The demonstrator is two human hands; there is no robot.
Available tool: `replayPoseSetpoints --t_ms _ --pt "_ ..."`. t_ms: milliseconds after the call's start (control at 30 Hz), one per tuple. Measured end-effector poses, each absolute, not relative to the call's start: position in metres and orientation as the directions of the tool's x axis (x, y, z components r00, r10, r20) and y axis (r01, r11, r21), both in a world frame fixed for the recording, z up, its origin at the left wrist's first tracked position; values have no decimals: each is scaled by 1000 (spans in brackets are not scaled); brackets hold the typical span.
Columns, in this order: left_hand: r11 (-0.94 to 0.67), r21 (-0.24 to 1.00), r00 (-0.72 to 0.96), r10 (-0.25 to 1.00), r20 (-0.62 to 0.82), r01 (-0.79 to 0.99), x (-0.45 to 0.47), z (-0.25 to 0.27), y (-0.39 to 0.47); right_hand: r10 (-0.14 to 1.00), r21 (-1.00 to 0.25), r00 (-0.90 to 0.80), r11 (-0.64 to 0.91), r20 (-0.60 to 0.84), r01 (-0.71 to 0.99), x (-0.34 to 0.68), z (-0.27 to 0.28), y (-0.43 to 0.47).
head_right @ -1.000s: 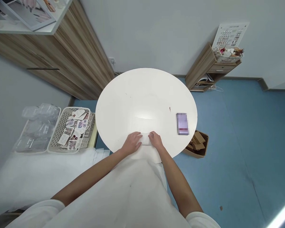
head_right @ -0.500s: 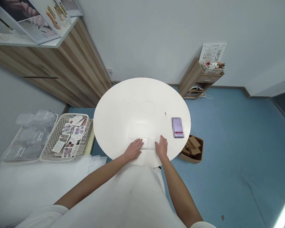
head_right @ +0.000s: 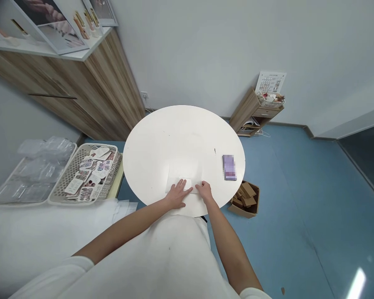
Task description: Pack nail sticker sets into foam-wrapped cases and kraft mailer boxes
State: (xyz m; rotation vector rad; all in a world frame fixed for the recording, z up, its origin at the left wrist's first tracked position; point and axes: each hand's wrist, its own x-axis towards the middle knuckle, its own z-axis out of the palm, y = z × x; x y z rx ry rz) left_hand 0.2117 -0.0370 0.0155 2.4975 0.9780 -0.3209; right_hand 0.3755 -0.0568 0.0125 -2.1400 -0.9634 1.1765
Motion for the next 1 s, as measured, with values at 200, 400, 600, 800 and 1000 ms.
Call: replayPoseSetpoints --t_ms 200,400,600,800,1000 --pt "-496 549 720 611 -330 673 203 17 -31 855 -720 312 -518 -414 461 350 15 -45" --pt "-290 733 673 678 -296 615 191 19 -24 897 -724 135 -422 -421 546 337 17 -42" --pt "-203 688 446 874 -193 696 176 16 -39 927 -668 167 -360 -336 651 338 15 -49" --pt "402 666 18 849 -529 628 159 3 -65 947 -624 184 -313 -265 716 324 3 -63" --pt "568 701 -92 801 -592 432 153 -3 -65 956 -670 134 -279 -260 688 310 -3 -72"
